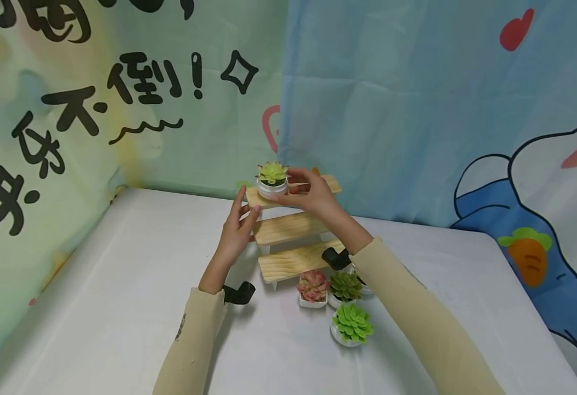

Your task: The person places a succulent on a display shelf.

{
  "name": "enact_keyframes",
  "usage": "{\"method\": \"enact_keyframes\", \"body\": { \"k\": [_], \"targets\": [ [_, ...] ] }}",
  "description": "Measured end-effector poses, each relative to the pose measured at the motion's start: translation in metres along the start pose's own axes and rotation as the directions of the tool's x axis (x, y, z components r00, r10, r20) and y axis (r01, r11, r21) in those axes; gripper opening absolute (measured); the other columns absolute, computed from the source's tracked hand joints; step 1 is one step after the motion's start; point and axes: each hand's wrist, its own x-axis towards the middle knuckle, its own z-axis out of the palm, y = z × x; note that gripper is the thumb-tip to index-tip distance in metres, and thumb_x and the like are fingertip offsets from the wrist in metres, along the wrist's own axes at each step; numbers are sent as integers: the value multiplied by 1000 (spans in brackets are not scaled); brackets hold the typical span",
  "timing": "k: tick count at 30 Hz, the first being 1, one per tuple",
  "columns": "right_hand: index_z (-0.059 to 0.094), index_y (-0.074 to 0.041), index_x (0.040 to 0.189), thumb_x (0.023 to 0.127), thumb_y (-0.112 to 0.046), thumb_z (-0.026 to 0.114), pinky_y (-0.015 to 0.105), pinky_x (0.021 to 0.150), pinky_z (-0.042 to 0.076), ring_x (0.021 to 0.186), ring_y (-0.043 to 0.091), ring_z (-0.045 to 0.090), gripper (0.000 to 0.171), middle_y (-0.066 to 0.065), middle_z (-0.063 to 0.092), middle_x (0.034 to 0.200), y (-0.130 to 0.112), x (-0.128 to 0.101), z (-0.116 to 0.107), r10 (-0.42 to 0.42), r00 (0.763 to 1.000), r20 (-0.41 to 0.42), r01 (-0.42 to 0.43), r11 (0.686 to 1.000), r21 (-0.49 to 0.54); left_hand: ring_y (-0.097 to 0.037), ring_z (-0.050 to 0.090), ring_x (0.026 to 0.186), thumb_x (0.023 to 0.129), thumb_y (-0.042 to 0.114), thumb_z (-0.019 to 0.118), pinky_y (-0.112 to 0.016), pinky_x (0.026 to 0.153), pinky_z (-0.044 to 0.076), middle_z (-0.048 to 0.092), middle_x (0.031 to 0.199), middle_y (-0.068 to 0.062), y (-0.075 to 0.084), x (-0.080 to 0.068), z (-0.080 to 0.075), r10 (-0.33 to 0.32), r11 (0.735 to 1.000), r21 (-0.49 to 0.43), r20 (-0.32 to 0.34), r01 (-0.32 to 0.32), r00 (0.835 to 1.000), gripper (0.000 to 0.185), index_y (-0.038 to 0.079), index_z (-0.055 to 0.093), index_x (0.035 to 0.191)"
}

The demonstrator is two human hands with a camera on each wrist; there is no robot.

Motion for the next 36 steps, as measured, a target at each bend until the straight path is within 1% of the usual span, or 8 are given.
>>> {"method": "enact_keyframes", "body": {
  "k": [5,12,15,18,25,29,33,36],
  "targets": [
    [40,-9,147,86,-20,78,48,98,48,124,32,48,73,14,46,141,6,-13,-11,-18,1000,0,18,1000,8,-36,49,129,105,31,46,-45,76,59,41,146,-23,0,-1,0,0,1000,10,3,0,1000,66,21,8,159],
    [41,-7,146,86,-16,77,46,103,42,124,34,48,70,13,47,140,15,-37,-28,-33,999,-17,33,999,6,-35,49,130,106,30,46,-46,76,58,42,146,-22,1,-1,1,4,1000,20,5,-4,1000,66,22,8,159],
    [39,-7,147,87,-15,76,47,105,40,125,35,46,71,13,47,141,20,-48,-36,-21,1000,-15,21,1000,19,-34,48,131,106,31,46,-47,77,58,42,146,-21,1,-1,1,-3,1000,27,1,3,1000,65,24,9,159],
    [39,-7,147,88,-15,76,47,105,39,125,34,46,71,13,47,141,27,-57,-44,-18,1000,-23,18,1000,9,-33,48,131,106,31,46,-48,78,58,41,147,-20,0,-2,1,-11,999,30,-2,11,1000,65,25,9,159],
    [38,-9,149,89,-18,74,49,104,41,128,36,45,71,17,43,144,41,-82,-63,5,999,-41,-7,999,-32,-36,48,131,106,30,46,-48,78,58,42,146,-22,2,-4,2,-11,1000,23,-4,11,1000,66,22,8,159],
    [37,-8,149,90,-20,74,50,103,42,130,37,43,70,18,41,146,51,-95,-73,18,999,-47,-21,998,-54,-35,48,131,106,30,46,-45,76,59,42,145,-21,2,-4,2,-15,1000,23,-4,15,1000,66,22,8,159],
    [39,-7,147,90,-21,73,50,102,43,129,36,45,68,17,42,146,64,-106,-81,24,998,-64,-29,997,-76,-34,49,131,106,31,46,-42,74,59,42,145,-20,2,-3,2,-18,999,36,-3,18,1000,66,25,8,159],
    [39,-5,147,90,-21,74,50,105,40,130,37,44,69,18,43,144,75,-113,-84,29,997,-76,-35,996,-81,-33,48,131,106,31,46,-42,74,59,42,146,-20,1,-3,1,-19,999,41,-4,19,1000,66,25,8,159]
  ]
}}
